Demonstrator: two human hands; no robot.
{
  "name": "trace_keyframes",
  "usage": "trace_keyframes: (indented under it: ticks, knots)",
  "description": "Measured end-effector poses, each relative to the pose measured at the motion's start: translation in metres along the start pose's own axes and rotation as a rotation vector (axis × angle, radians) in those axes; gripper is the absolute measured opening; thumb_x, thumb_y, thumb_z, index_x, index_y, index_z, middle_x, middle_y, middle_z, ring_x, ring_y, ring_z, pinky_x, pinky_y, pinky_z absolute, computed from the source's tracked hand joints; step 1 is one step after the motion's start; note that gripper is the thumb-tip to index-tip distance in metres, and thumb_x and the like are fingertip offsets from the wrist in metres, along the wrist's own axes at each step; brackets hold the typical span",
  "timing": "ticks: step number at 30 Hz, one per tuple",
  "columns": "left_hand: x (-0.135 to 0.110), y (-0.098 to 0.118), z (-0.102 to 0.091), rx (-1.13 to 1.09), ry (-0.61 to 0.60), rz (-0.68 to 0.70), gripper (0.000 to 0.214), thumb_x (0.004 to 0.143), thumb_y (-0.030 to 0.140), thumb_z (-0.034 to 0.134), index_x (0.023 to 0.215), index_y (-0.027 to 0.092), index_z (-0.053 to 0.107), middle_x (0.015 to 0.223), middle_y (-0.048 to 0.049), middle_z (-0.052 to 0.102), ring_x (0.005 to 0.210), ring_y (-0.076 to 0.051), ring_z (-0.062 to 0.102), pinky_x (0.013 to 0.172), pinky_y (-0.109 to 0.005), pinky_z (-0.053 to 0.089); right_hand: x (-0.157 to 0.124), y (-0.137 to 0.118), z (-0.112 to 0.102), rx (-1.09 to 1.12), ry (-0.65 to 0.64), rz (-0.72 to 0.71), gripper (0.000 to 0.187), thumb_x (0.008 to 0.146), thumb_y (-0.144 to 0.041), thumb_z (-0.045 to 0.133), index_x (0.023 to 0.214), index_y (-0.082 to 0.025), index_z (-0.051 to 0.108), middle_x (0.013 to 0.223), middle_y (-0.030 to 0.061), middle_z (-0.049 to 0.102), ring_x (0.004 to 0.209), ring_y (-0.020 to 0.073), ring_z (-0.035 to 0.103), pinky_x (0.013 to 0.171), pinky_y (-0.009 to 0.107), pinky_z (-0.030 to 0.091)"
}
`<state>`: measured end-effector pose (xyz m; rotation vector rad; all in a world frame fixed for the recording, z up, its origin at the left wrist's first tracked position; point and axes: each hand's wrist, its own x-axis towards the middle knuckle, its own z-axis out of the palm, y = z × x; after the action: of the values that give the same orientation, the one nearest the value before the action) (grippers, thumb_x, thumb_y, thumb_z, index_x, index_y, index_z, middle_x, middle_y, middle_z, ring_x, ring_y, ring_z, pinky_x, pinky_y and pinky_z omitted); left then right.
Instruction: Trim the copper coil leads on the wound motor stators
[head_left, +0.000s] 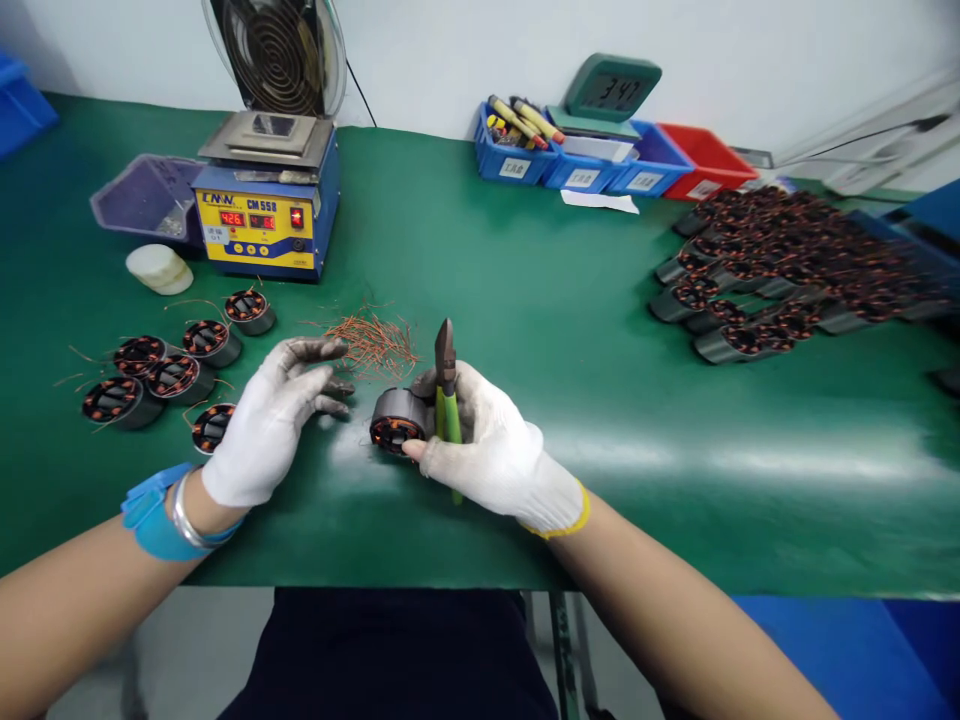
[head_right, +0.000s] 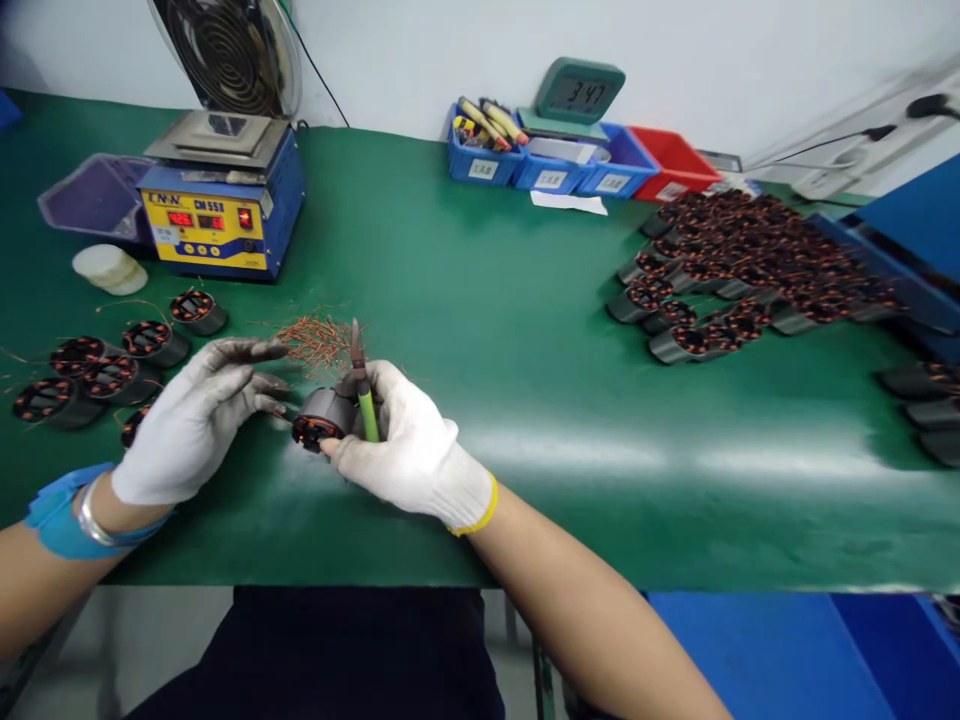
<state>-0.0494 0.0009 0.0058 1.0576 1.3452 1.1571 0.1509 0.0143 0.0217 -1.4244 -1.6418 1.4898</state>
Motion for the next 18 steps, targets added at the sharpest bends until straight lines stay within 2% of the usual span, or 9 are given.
trace_keyframes:
  ticks: [3, 5, 7, 9, 11, 13, 15, 17, 18]
  knots:
    - [-0.008, 0.005, 0.003, 0.307, -0.167, 0.11, 0.04, 0.078, 0.035, 0.062, 0.115, 0.021, 0.054, 0.116, -0.0071, 0.062, 0.092, -0.02, 0.063, 0.079, -0.034, 0.053, -0.003, 0.005, -0.001, -0.121, 0.022, -0.041, 0.045, 0.061, -0.035, 0.073, 0.098, -0.023, 0.051, 0.092, 0.0031, 0.062, 0.083, 0.0216, 0.06, 0.072, 0.037, 0.048]
    - [-0.015, 0.008, 0.007, 0.589, -0.188, 0.164, 0.024, 0.079, 0.035, 0.061, 0.097, 0.02, 0.059, 0.095, -0.0034, 0.065, 0.084, -0.018, 0.061, 0.077, -0.032, 0.05, -0.004, 0.009, -0.002, -0.175, 0.029, -0.042, 0.048, 0.062, -0.038, 0.075, 0.102, -0.024, 0.052, 0.095, 0.0041, 0.063, 0.086, 0.024, 0.061, 0.074, 0.04, 0.047]
    - [-0.02, 0.009, 0.01, 0.727, -0.207, 0.172, 0.017, 0.081, 0.037, 0.058, 0.078, 0.02, 0.057, 0.074, 0.0004, 0.06, 0.069, -0.015, 0.055, 0.065, -0.029, 0.046, -0.005, 0.011, -0.003, -0.215, 0.041, -0.03, 0.05, 0.061, -0.04, 0.076, 0.103, -0.025, 0.053, 0.096, 0.0043, 0.063, 0.087, 0.0253, 0.061, 0.074, 0.041, 0.047]
    - [-0.021, 0.011, 0.009, 0.678, -0.247, 0.143, 0.021, 0.082, 0.035, 0.057, 0.068, 0.02, 0.054, 0.063, 0.0024, 0.053, 0.06, -0.013, 0.049, 0.057, -0.026, 0.042, -0.005, 0.01, -0.003, -0.198, 0.043, -0.027, 0.048, 0.061, -0.038, 0.076, 0.102, -0.025, 0.053, 0.093, 0.0036, 0.063, 0.085, 0.0241, 0.06, 0.073, 0.039, 0.046]
    - [-0.019, 0.014, 0.003, 0.459, -0.215, 0.151, 0.017, 0.081, 0.03, 0.058, 0.068, 0.02, 0.055, 0.062, 0.0029, 0.053, 0.057, -0.012, 0.048, 0.054, -0.025, 0.041, -0.004, 0.007, -0.003, -0.124, 0.02, -0.021, 0.045, 0.062, -0.035, 0.074, 0.099, -0.024, 0.053, 0.091, 0.0028, 0.062, 0.082, 0.0213, 0.059, 0.071, 0.037, 0.046]
    - [-0.013, 0.018, -0.007, 0.134, -0.038, 0.233, 0.012, 0.082, 0.028, 0.059, 0.072, 0.022, 0.055, 0.066, 0.003, 0.055, 0.057, -0.012, 0.05, 0.052, -0.026, 0.042, -0.002, 0.004, -0.001, -0.036, 0.004, -0.006, 0.042, 0.061, -0.032, 0.073, 0.096, -0.022, 0.052, 0.09, 0.0023, 0.061, 0.08, 0.019, 0.058, 0.071, 0.035, 0.046]
    - [-0.007, 0.022, -0.017, -0.065, 0.148, 0.349, 0.019, 0.085, 0.038, 0.054, 0.072, 0.024, 0.051, 0.067, 0.0034, 0.053, 0.055, -0.012, 0.049, 0.047, -0.026, 0.04, 0.0, 0.001, 0.0, 0.053, -0.004, 0.019, 0.042, 0.059, -0.031, 0.072, 0.094, -0.021, 0.051, 0.088, 0.0019, 0.06, 0.078, 0.0175, 0.057, 0.071, 0.035, 0.047]
    - [-0.004, 0.023, -0.021, -0.023, 0.164, 0.376, 0.028, 0.084, 0.048, 0.051, 0.07, 0.024, 0.051, 0.066, 0.0025, 0.054, 0.054, -0.012, 0.049, 0.044, -0.027, 0.038, 0.002, 0.0, 0.002, 0.15, -0.006, 0.035, 0.042, 0.058, -0.032, 0.072, 0.092, -0.02, 0.05, 0.087, 0.0013, 0.059, 0.076, 0.0163, 0.056, 0.069, 0.035, 0.047]
    - [-0.004, 0.022, -0.02, 0.073, 0.09, 0.343, 0.03, 0.081, 0.05, 0.054, 0.068, 0.023, 0.052, 0.064, 0.002, 0.055, 0.052, -0.012, 0.048, 0.043, -0.027, 0.037, 0.002, 0.0, 0.003, 0.203, -0.011, 0.038, 0.043, 0.057, -0.033, 0.072, 0.091, -0.02, 0.049, 0.086, 0.001, 0.059, 0.074, 0.0157, 0.056, 0.069, 0.034, 0.048]
